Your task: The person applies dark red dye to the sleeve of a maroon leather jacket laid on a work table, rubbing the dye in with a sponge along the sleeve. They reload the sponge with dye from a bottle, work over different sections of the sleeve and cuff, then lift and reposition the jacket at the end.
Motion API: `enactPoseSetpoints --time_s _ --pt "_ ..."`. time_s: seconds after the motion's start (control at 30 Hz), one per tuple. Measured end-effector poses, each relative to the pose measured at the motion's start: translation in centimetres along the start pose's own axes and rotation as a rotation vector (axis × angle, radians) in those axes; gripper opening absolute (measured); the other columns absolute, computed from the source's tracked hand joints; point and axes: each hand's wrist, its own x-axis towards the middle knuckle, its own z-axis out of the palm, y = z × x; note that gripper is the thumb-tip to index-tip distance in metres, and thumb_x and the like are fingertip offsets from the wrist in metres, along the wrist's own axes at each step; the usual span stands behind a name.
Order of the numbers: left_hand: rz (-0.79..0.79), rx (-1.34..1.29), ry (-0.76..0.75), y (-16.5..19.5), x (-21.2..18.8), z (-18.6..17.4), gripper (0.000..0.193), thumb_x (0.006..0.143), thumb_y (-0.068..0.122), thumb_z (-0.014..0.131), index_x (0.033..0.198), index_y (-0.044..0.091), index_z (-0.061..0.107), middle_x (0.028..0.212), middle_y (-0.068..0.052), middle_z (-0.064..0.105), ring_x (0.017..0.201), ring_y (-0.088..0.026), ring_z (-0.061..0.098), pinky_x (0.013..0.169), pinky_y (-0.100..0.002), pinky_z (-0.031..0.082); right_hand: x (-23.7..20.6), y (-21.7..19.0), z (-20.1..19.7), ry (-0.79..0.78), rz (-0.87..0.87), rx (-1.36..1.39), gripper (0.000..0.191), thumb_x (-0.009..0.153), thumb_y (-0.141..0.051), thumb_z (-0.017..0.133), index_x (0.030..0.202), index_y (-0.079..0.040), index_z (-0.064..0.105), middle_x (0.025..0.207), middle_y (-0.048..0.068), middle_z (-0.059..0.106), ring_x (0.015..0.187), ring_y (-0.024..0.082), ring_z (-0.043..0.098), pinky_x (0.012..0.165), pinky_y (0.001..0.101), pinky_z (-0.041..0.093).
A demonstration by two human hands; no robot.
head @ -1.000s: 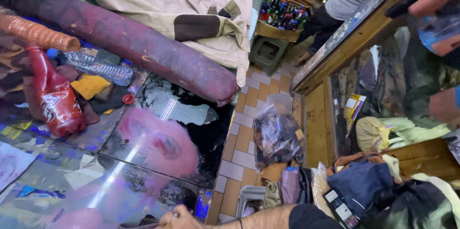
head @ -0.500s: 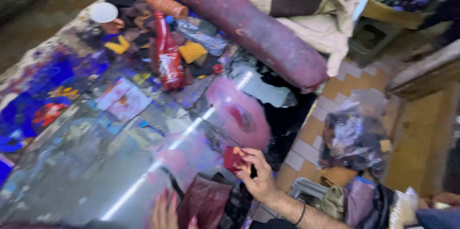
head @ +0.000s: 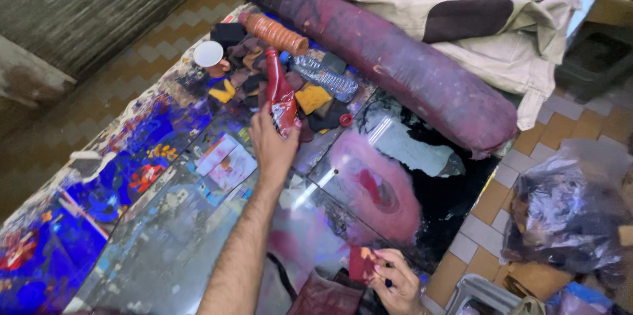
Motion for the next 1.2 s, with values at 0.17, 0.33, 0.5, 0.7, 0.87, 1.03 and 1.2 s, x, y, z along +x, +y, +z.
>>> enactPoseSetpoints --time_s 0.17,0.33,0.5,0.7,0.87,1.03,1.2 --pt "-0.308 0.053 -0.172 0.9 6.0 1.6 0.107 0.072 0.043 0.091 0.153 0.003 0.034 0.130 -0.023 0.056 0.119 -0.044 0.056 0.098 -0.053 0.046 0.1 1.0 0.6 0.121 0.033 0.018 0.030 0.080 -0.005 0.085 0.086 -0.006 0.056 0.120 0.025 0.067 0.102 0.034 0.075 0.081 0.0397 0.063" --pt "-0.393 0.052 -0.233 1.2 6.4 1.0 0.111 0.065 0.039 0.094 0.154 0.009 0.035 0.130 -0.023 0.055 0.121 -0.043 0.056 0.098 -0.052 0.046 -0.4 0.3 1.1 0.174 0.152 -0.010 0.028 0.082 -0.010 0.084 0.095 -0.006 0.059 0.119 0.024 0.068 0.092 0.024 0.079 0.078 0.0358 0.063" --pt "-0.265 -0.146 -0.086 1.4 4.8 -0.2 0.109 0.057 0.030 0.099 0.148 0.004 0.044 0.123 -0.024 0.054 0.117 -0.041 0.055 0.102 -0.045 0.046 -0.1 -0.6 1.1 0.211 0.149 -0.202 0.045 0.077 -0.020 0.086 0.109 -0.008 0.057 0.117 0.019 0.070 0.098 0.028 0.076 0.083 0.0356 0.060" --pt "-0.240 -0.268 0.033 1.5 0.8 -3.3 0.080 0.072 0.028 0.094 0.137 0.002 0.055 0.126 -0.021 0.053 0.118 -0.038 0.055 0.102 -0.046 0.044 0.0 -1.5 0.2 0.142 0.058 -0.208 0.047 0.080 -0.020 0.086 0.115 -0.006 0.058 0.120 0.022 0.066 0.104 0.034 0.073 0.086 0.0389 0.059" --pt "-0.153 -0.405 0.089 0.7 -5.7 -7.1 0.060 0.082 0.019 0.088 0.130 0.002 0.056 0.102 -0.011 0.065 0.090 -0.027 0.062 0.085 -0.038 0.052 -0.1 -3.6 -0.4 0.135 0.109 -0.178 0.043 0.081 -0.012 0.083 0.115 -0.005 0.058 0.121 0.022 0.065 0.107 0.036 0.070 0.090 0.0403 0.057" --pt "-0.133 -0.450 -0.022 0.1 -12.7 -12.0 0.057 0.082 0.018 0.085 0.130 0.002 0.060 0.108 -0.010 0.071 0.098 -0.021 0.068 0.090 -0.034 0.053 0.4 -6.3 -0.9 0.129 0.139 -0.181 0.042 0.081 -0.012 0.082 0.115 -0.004 0.058 0.121 0.020 0.065 0.105 0.035 0.070 0.089 0.0398 0.056" --pt "-0.092 -0.353 -0.180 0.4 -17.5 -16.4 0.066 0.075 0.021 0.085 0.130 -0.001 0.057 0.110 -0.014 0.072 0.100 -0.025 0.070 0.088 -0.038 0.052 0.8 -8.6 -1.2 0.139 0.169 -0.163 0.040 0.082 -0.012 0.079 0.115 -0.004 0.057 0.118 0.018 0.065 0.101 0.034 0.069 0.087 0.0392 0.056"
